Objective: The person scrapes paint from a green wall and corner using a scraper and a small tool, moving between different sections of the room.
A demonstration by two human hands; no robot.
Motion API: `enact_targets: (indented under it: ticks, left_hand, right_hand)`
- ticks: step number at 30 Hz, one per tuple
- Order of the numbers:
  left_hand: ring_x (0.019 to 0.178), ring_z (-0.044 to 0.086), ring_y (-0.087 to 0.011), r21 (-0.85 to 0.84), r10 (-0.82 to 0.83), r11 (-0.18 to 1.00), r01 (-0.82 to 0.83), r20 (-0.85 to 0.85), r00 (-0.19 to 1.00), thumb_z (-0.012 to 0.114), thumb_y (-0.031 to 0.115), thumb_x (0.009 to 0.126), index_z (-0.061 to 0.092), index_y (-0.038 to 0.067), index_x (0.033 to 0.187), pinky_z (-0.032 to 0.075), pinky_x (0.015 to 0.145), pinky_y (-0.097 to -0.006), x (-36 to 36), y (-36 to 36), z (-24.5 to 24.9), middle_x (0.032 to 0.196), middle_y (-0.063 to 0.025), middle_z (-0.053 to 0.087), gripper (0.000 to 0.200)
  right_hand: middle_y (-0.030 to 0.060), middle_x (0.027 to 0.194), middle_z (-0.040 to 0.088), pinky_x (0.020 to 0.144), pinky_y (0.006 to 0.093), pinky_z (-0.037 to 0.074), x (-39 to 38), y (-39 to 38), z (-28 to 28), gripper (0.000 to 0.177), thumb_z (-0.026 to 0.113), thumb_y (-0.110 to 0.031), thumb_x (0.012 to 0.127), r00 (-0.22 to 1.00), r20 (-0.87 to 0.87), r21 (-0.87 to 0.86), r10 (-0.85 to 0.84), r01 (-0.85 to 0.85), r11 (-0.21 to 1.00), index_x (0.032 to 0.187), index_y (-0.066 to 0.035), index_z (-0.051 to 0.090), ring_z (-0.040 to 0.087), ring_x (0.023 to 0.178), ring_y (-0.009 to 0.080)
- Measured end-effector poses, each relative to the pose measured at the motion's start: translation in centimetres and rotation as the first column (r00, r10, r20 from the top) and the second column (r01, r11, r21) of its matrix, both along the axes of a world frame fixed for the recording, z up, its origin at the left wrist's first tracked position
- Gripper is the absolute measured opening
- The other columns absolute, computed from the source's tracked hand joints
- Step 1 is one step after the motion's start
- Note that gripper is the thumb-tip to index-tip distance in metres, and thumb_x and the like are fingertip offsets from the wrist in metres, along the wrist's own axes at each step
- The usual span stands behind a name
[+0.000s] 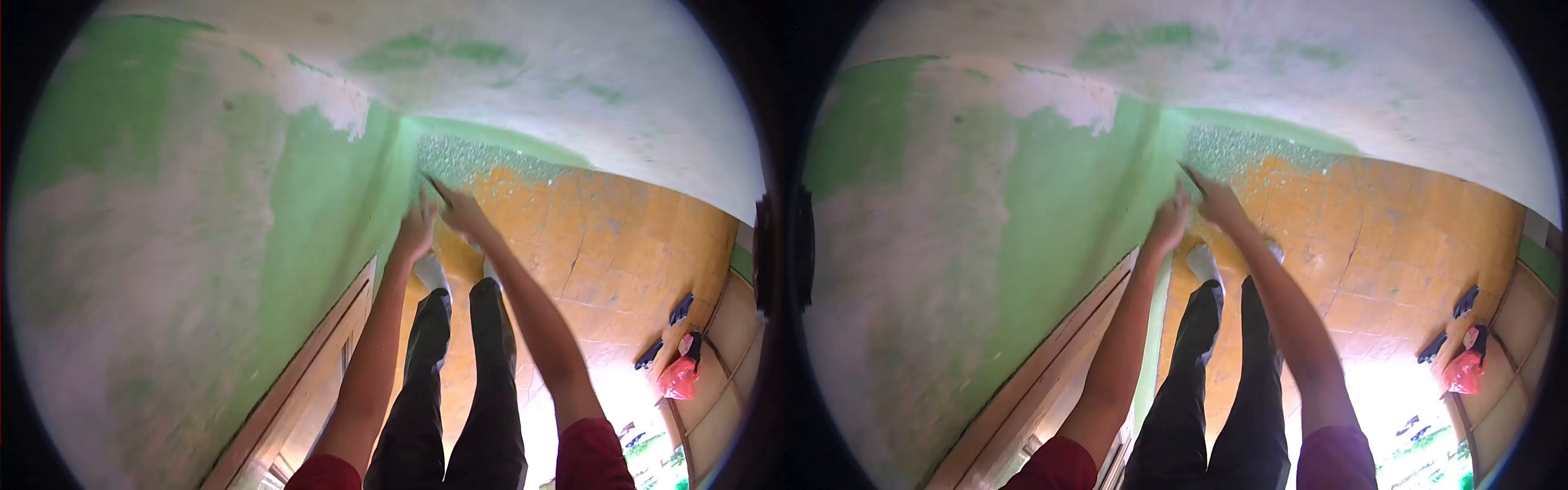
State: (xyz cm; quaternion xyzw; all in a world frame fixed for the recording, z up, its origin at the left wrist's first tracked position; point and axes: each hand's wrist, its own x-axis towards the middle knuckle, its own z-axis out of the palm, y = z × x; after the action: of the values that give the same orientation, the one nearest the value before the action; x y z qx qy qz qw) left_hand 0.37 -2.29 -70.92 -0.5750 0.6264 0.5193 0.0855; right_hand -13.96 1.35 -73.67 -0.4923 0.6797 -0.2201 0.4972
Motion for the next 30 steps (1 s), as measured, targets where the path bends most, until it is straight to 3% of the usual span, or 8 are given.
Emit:
enact_targets:
  ticks: [2,5,7,10,15,17,24,30]
  left_hand:
    - [0.109,0.057,-0.0505,0.003,-0.268,0.963,0.269,0.085,0.960,0.041,0.035,0.102,0.055,0.000,0.129,0.044,0.094,-0.0555,3.7,6.0,-1.3,0.115,-0.0355,0.059,0.046]
    - [0.093,0.063,-0.0504,0.046,-0.155,0.988,0.148,0.264,0.952,0.049,0.035,0.098,0.067,0.002,0.106,0.050,0.081,-0.0570,8.7,13.6,-0.5,0.102,-0.0309,0.065,0.038]
    - [0.097,0.064,-0.0474,-0.077,0.051,0.997,-0.026,0.339,0.939,0.053,0.033,0.096,0.068,0.003,0.103,0.051,0.084,-0.0556,11.1,17.2,3.9,0.100,-0.0279,0.067,0.034]
    - [0.099,0.065,-0.0455,-0.076,0.191,0.981,-0.176,0.444,0.875,0.053,0.035,0.095,0.071,0.004,0.105,0.051,0.087,-0.0542,15.5,21.6,8.3,0.103,-0.0260,0.068,0.036]
    - [0.101,0.065,-0.0462,-0.135,0.371,0.925,-0.356,0.528,0.764,0.052,0.039,0.092,0.073,0.001,0.101,0.051,0.091,-0.0528,19.6,27.0,15.2,0.100,-0.0296,0.068,0.045]
    - [0.103,0.065,-0.0452,-0.154,0.445,0.891,-0.428,0.492,0.748,0.055,0.039,0.091,0.072,-0.002,0.103,0.050,0.092,-0.0524,18.9,28.4,19.0,0.100,-0.0303,0.068,0.046]
    - [0.096,0.069,-0.0401,-0.087,0.593,0.789,-0.608,0.362,0.719,0.058,0.044,0.089,0.073,-0.003,0.087,0.051,0.088,-0.0464,15.8,33.7,24.2,0.093,-0.0280,0.071,0.050]
    - [0.086,0.071,-0.0339,-0.022,0.623,0.769,-0.639,0.248,0.742,0.056,0.047,0.088,0.074,0.001,0.082,0.053,0.082,-0.0454,16.1,38.1,22.7,0.081,-0.0193,0.073,0.050]
  right_hand:
    - [0.0305,0.101,0.065,0.077,0.0522,0.051,-1.7,9.7,-2.1,0.081,0.055,-0.005,0.080,0.996,-0.080,0.191,-0.045,0.060,0.980,0.153,-0.030,0.033,0.064,0.091,0.0460]
    - [0.0262,0.093,0.067,0.076,0.0475,0.053,-5.2,31.3,-7.8,0.096,0.066,-0.004,0.069,0.978,-0.206,0.252,-0.033,0.086,0.964,0.154,-0.032,0.030,0.066,0.085,0.0420]
    - [0.0224,0.093,0.069,0.076,0.0474,0.055,-8.1,39.7,-1.5,0.095,0.070,-0.008,0.067,0.966,-0.199,0.558,0.165,-0.027,0.830,0.153,-0.030,0.033,0.068,0.085,0.0392]
    - [0.0192,0.089,0.069,0.066,0.0437,0.057,-11.4,50.0,8.0,0.089,0.066,-0.008,0.069,0.971,-0.148,0.694,0.187,-0.032,0.719,0.150,-0.030,0.038,0.070,0.071,0.0317]
    - [0.0083,0.060,0.060,0.040,0.0341,0.046,-14.7,54.3,21.3,0.069,0.050,-0.003,0.082,0.948,-0.233,0.843,-0.218,0.308,0.440,0.147,-0.027,0.047,0.058,0.045,0.0186]
    - [0.0084,0.062,0.061,0.043,0.0355,0.049,-15.3,55.0,22.7,0.058,0.059,-0.006,0.082,0.896,-0.296,0.759,-0.330,0.431,0.489,0.140,-0.012,0.053,0.060,0.047,0.0198]
    - [0.0045,0.062,0.053,0.045,0.0358,0.049,-18.8,45.0,23.8,0.076,0.063,-0.003,0.077,0.914,-0.144,0.553,-0.380,0.393,0.735,0.149,-0.015,0.044,0.058,0.047,0.0178]
    - [0.0055,0.059,0.049,0.042,0.0371,0.047,-23.2,33.9,26.4,0.064,0.058,-0.004,0.082,0.937,-0.124,0.250,-0.328,0.349,0.903,0.145,-0.017,0.050,0.053,0.043,0.0193]
